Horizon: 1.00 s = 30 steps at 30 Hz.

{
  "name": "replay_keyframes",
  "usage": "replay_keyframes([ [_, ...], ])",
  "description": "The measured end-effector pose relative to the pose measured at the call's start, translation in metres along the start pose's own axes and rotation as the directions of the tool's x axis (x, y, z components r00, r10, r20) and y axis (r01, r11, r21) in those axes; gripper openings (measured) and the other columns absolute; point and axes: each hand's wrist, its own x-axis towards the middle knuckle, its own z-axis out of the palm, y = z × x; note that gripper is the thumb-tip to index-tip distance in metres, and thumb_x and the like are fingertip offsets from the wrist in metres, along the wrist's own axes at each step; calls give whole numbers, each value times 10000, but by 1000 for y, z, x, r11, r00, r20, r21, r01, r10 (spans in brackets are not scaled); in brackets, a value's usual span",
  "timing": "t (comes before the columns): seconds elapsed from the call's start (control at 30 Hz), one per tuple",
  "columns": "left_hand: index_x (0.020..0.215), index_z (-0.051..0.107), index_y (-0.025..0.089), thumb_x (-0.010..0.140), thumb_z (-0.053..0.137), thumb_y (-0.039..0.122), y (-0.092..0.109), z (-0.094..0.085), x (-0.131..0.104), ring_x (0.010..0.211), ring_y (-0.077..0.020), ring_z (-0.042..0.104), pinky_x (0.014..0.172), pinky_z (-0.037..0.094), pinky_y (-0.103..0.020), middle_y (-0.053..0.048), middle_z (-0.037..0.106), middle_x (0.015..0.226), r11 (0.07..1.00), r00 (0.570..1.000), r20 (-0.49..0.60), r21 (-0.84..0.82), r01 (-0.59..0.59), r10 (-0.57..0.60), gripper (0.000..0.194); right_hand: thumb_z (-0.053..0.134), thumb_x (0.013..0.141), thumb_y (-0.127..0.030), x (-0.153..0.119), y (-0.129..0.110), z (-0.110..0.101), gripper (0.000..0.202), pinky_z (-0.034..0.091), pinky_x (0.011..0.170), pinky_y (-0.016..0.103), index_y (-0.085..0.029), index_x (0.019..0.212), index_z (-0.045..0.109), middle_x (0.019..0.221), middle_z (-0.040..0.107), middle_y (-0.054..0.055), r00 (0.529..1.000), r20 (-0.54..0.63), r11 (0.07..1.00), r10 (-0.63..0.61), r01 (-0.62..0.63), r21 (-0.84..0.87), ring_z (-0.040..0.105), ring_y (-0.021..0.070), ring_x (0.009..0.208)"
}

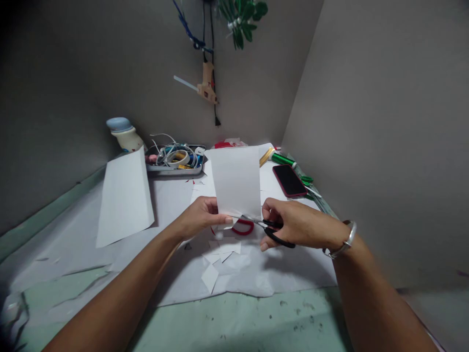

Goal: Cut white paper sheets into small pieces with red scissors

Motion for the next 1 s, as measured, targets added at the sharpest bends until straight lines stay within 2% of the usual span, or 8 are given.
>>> replay_keyframes([
  [0.23,832,684,118,635,736,248,4,4,0,690,-131,562,639,415,-255,-40,663,787,998,1000,-8,-65,-10,10,242,749,638,-461,2,8,-5,440,399,606,231,-207,907,510,854,587,6,986,151,978,-75,43,204,512,148,731],
  [0.33,867,687,121,646,735,250,2,3,0,705,-132,565,655,418,-261,-53,674,826,997,999,-33,-78,-23,20,260,746,647,-439,3,8,-6,444,417,629,232,-207,939,506,897,585,14,979,187,957,-85,28,288,526,151,765],
  [0.4,906,682,125,659,731,265,1,2,1,717,-132,567,666,421,-264,-61,678,861,996,998,-56,-82,-35,31,288,734,656,-443,2,6,-5,427,411,613,229,-214,925,495,860,587,4,987,148,963,-57,15,271,520,144,735],
  [0.53,916,673,122,674,722,298,-2,-1,2,675,-124,555,630,424,-263,-61,673,848,998,996,-81,-54,-35,30,303,691,677,-507,-3,-8,0,387,363,558,226,-232,867,496,716,565,-31,1000,-9,997,0,0,77,464,121,619],
  [0.63,902,673,119,673,719,336,-3,-3,2,648,-127,548,587,423,-260,-63,666,824,1000,997,-79,-11,-22,21,319,678,672,-552,-8,-16,2,404,358,555,233,-249,900,538,698,581,-30,998,-60,1000,25,-26,-13,462,124,599],
  [0.77,927,676,124,674,712,345,-2,-3,1,675,-144,570,602,437,-272,-79,673,855,1000,999,-50,24,-14,16,337,679,668,-561,-7,-12,-2,488,374,587,252,-292,1069,607,742,616,-15,1000,4,1000,9,-9,-10,498,146,637],
  [0.87,932,675,123,675,710,323,0,-1,0,707,-152,583,634,443,-281,-84,678,873,1000,1000,-10,12,-7,7,328,677,688,-540,-3,-3,-5,547,382,616,259,-322,1183,598,795,629,-13,996,79,998,-46,42,47,517,158,695],
  [1.0,904,680,121,653,729,304,2,1,0,708,-150,585,639,433,-277,-79,682,855,1000,1000,9,-3,16,-16,314,672,710,-510,2,5,-8,553,388,623,267,-317,1221,590,783,648,-14,983,163,991,-84,65,116,539,163,705],
])
